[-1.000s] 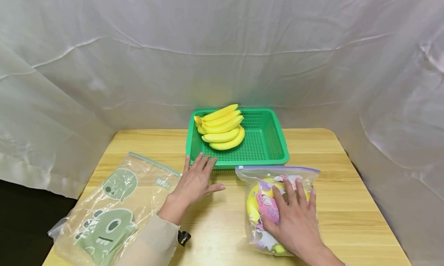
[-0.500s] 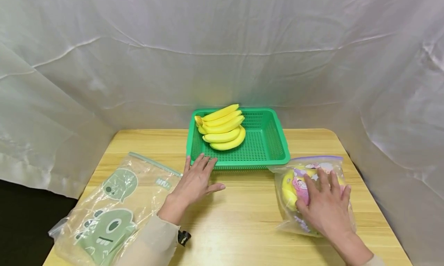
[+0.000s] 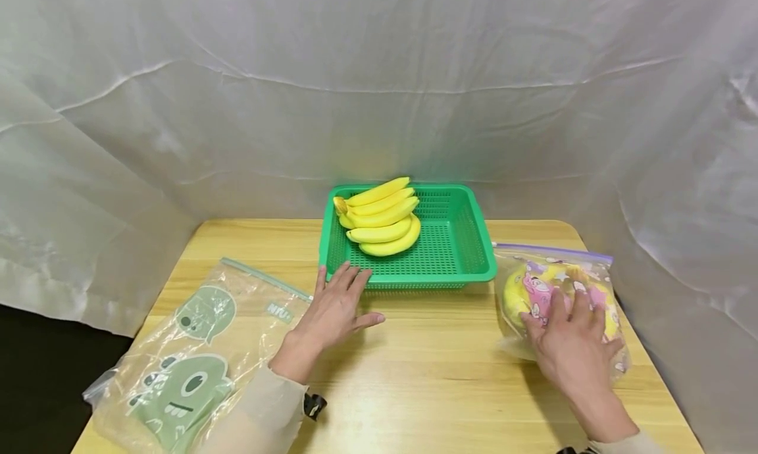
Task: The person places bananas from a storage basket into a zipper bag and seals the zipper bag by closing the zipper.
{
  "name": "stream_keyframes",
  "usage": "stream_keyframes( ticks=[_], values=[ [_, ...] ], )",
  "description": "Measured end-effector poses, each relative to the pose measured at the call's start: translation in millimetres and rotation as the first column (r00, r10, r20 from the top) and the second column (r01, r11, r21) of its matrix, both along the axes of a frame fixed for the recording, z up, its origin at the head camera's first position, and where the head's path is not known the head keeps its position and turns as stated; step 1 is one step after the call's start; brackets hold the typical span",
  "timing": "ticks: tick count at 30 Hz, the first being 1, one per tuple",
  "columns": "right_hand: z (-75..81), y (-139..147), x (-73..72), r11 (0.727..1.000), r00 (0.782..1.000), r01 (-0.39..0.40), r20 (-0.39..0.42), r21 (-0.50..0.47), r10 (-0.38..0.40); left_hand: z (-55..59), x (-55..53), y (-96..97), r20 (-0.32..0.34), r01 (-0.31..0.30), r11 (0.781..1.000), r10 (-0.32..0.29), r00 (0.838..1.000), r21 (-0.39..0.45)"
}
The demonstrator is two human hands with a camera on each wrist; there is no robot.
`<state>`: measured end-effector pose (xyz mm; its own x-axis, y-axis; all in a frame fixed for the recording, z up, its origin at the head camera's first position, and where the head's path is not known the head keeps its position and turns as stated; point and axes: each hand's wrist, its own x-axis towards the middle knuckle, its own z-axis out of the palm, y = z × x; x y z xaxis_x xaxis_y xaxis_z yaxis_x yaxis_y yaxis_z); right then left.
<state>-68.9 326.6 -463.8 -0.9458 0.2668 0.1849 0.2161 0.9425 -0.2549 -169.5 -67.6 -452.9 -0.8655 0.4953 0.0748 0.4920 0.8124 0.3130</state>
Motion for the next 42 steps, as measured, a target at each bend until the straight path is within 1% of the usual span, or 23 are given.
stream_keyframes(
  ticks=[3,5,7,13,21,26,29,36,42],
  values=[
    [-7.2,-7,2.0,1.000,0.997,-0.001,0.074,-0.029,0.003,0.3,0.1,-1.0,0.003,-0.006,1.000,0.006,1.000,0.001],
    [-11.9,-6,0.0,0.999,0.997,-0.015,0.082,-0.029,0.017,0.1,0.0,-1.3,0.007,-0.009,1.000,0.009,1.000,0.004],
    [-16.1,-2,-5.7,0.999,0.997,-0.029,0.068,-0.021,0.030,0.3,0.2,-1.6,0.013,-0.011,1.000,0.011,1.000,0.007],
    [-21.6,12,-31.2,0.999,0.998,-0.054,0.030,0.004,0.054,-0.7,0.9,-2.4,0.009,-0.009,1.000,0.009,1.000,0.014],
    [-23.1,26,-72.1,0.998,0.997,-0.070,0.035,0.008,0.070,-0.6,1.7,-2.9,0.006,-0.017,1.000,0.017,1.000,0.004],
    [-21.2,38,-97.7,0.997,0.994,-0.077,0.079,0.008,0.077,-1.7,1.1,-2.4,0.007,-0.016,1.000,0.016,1.000,0.013],
    [-19.1,45,-110.4,0.997,0.991,-0.076,0.113,0.006,0.075,-2.0,0.8,-2.2,-0.001,-0.010,1.000,0.010,1.000,0.017],
    [-15.8,58,-130.1,0.996,0.984,-0.085,0.159,-0.014,0.086,-2.3,-0.3,-1.7,-0.026,-0.002,1.000,0.002,1.000,0.008],
    [-13.4,62,-137.5,0.996,0.981,-0.083,0.175,-0.037,0.088,-1.4,-2.0,-0.7,-0.035,0.002,1.000,-0.002,0.999,0.003]
  ],
)
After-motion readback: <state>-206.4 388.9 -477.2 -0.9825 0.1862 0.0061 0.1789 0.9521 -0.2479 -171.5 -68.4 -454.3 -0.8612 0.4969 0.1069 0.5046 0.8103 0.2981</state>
